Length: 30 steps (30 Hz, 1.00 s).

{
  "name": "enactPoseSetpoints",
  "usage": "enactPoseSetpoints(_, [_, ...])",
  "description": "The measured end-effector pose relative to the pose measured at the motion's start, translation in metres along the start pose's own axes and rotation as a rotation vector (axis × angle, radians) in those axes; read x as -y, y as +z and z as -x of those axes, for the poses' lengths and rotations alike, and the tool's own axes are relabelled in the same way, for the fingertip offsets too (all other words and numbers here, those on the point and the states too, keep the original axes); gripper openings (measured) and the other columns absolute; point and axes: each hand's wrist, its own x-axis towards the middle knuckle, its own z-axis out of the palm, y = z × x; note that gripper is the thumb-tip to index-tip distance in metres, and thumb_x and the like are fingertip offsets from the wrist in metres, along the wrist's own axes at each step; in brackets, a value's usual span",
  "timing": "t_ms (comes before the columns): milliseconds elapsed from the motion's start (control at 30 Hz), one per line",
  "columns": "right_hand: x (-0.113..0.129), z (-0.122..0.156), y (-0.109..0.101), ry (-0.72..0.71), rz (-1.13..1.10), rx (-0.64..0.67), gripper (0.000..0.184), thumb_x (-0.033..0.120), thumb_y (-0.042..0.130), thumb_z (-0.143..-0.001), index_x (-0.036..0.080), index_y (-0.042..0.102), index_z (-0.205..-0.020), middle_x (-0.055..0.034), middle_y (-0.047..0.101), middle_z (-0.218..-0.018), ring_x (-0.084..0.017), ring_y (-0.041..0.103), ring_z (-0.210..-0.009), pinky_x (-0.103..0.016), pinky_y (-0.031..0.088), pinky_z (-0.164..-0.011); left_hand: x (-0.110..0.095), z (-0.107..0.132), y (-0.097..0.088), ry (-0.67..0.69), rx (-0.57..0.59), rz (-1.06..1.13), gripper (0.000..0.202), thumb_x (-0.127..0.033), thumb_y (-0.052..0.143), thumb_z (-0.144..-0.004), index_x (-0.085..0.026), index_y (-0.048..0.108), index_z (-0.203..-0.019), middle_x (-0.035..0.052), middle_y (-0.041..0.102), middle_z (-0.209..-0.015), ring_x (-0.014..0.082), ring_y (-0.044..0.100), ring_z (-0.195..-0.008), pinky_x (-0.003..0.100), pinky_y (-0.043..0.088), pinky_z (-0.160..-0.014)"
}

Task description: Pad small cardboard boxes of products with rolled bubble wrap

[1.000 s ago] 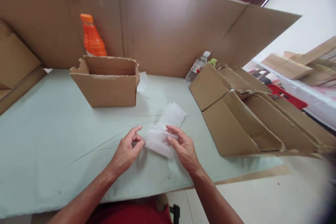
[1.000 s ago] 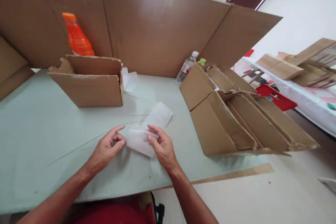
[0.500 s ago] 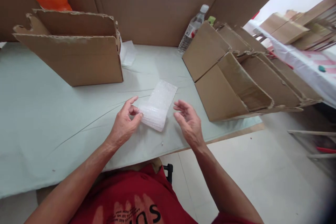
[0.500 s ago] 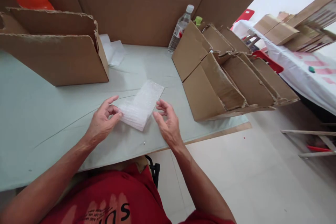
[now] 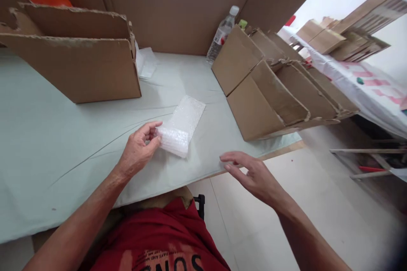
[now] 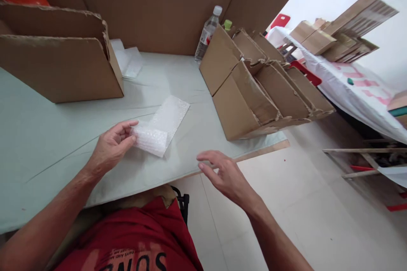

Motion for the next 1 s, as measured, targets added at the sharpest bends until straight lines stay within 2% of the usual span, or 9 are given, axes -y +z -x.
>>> enactPoseSetpoints(67, [-0.005,-0.034,0.011,-0.056,-0.004,-0.062,0.024,0.034,0.055,-0.094,0.028,0.072,-0.109,-0.0051,0.072,-0.121,-0.026,0.067,-0.111,-0.039,0.06,-0.083,-0.003,0.009,-0.006,0.063,0.032,-0.077,0.036,-0.03,0.06,-0.085,-0.019,0.068,-0.118,0.0007,0.065,-0.086,0.0146,0.062,-0.077,0.027,0.052,-0.075])
enactPoseSetpoints(200, [0.004,-0.111,0.046,-0.227,0.015,-0.058,0.034,0.029,0.054,-0.094,0.028,0.066,-0.126,-0.0051,0.064,-0.137,-0.026,0.057,-0.129,-0.05,0.046,-0.11,-0.008,0.038,-0.025,0.187,0.05,-0.243,0.033,-0.025,0.057,-0.088,-0.025,0.068,-0.118,0.0007,0.07,-0.089,0.0154,0.064,-0.08,0.026,0.053,-0.076])
enactPoseSetpoints(333, [0.032,-0.162,0.083,-0.456,0.118,0.124,0.037,0.024,0.057,-0.092,0.026,0.066,-0.128,-0.0074,0.06,-0.142,-0.027,0.053,-0.134,-0.054,0.041,-0.113,-0.005,0.07,-0.042,0.178,-0.019,-0.297,0.031,-0.024,0.054,-0.089,-0.026,0.069,-0.116,0.002,0.073,-0.092,0.0154,0.065,-0.076,0.025,0.054,-0.069])
enactPoseSetpoints(467, [0.048,-0.178,0.106,-0.619,0.099,0.179,0.038,0.016,0.056,-0.09,0.023,0.067,-0.125,-0.0095,0.059,-0.143,-0.026,0.051,-0.135,-0.051,0.042,-0.112,0.001,0.084,-0.046,0.064,-0.05,-0.296,0.03,-0.027,0.055,-0.089,-0.025,0.068,-0.116,0.0023,0.074,-0.092,0.0162,0.066,-0.073,0.025,0.056,-0.068])
enactPoseSetpoints(567, [0.051,-0.165,0.1,-0.601,0.062,0.068,0.035,0.015,0.053,-0.091,0.023,0.067,-0.122,-0.0101,0.06,-0.141,-0.027,0.053,-0.133,-0.051,0.044,-0.109,0.007,0.08,-0.043,0.048,-0.005,-0.317,0.031,-0.026,0.052,-0.092,-0.024,0.066,-0.119,0.0034,0.075,-0.099,0.016,0.068,-0.078,0.025,0.056,-0.071])
enactPoseSetpoints(667, [0.056,-0.129,0.083,-0.603,0.042,-0.068,0.028,0.019,0.052,-0.095,0.024,0.066,-0.119,-0.01,0.065,-0.132,-0.027,0.058,-0.125,-0.049,0.048,-0.102,0.013,0.072,-0.037,0.105,0.033,-0.395,0.034,-0.021,0.048,-0.092,-0.023,0.064,-0.122,0.0047,0.075,-0.105,0.0167,0.071,-0.086,0.025,0.056,-0.076])
enactPoseSetpoints(767, [0.065,-0.081,0.078,-0.682,0.009,-0.038,0.029,0.023,0.057,-0.093,0.022,0.062,-0.121,-0.0112,0.066,-0.128,-0.026,0.061,-0.117,-0.046,0.049,-0.095,0.018,0.068,-0.034,0.158,0.054,-0.499,0.037,-0.016,0.045,-0.092,-0.022,0.062,-0.124,0.0055,0.075,-0.109,0.0178,0.072,-0.088,0.028,0.056,-0.078])
enactPoseSetpoints(933, [0.07,-0.028,0.117,-0.765,0.082,0.074,0.053,0.043,0.066,-0.087,0.016,0.054,-0.131,-0.0188,0.059,-0.137,-0.033,0.055,-0.122,-0.053,0.046,-0.097,0.025,0.07,-0.032,0.186,-0.013,-0.668,0.037,-0.013,0.045,-0.091,-0.02,0.06,-0.123,0.0055,0.076,-0.104,0.0196,0.072,-0.082,0.032,0.056,-0.074])
enactPoseSetpoints(1000, [0.069,-0.022,0.135,-0.741,0.136,0.055,0.052,0.036,0.065,-0.088,0.013,0.052,-0.133,-0.021,0.057,-0.14,-0.035,0.053,-0.126,-0.056,0.044,-0.1,0.025,0.073,-0.034,0.194,-0.02,-0.707,0.036,-0.013,0.045,-0.091,-0.019,0.059,-0.123,0.005,0.076,-0.099,0.0201,0.071,-0.079,0.033,0.056,-0.073])
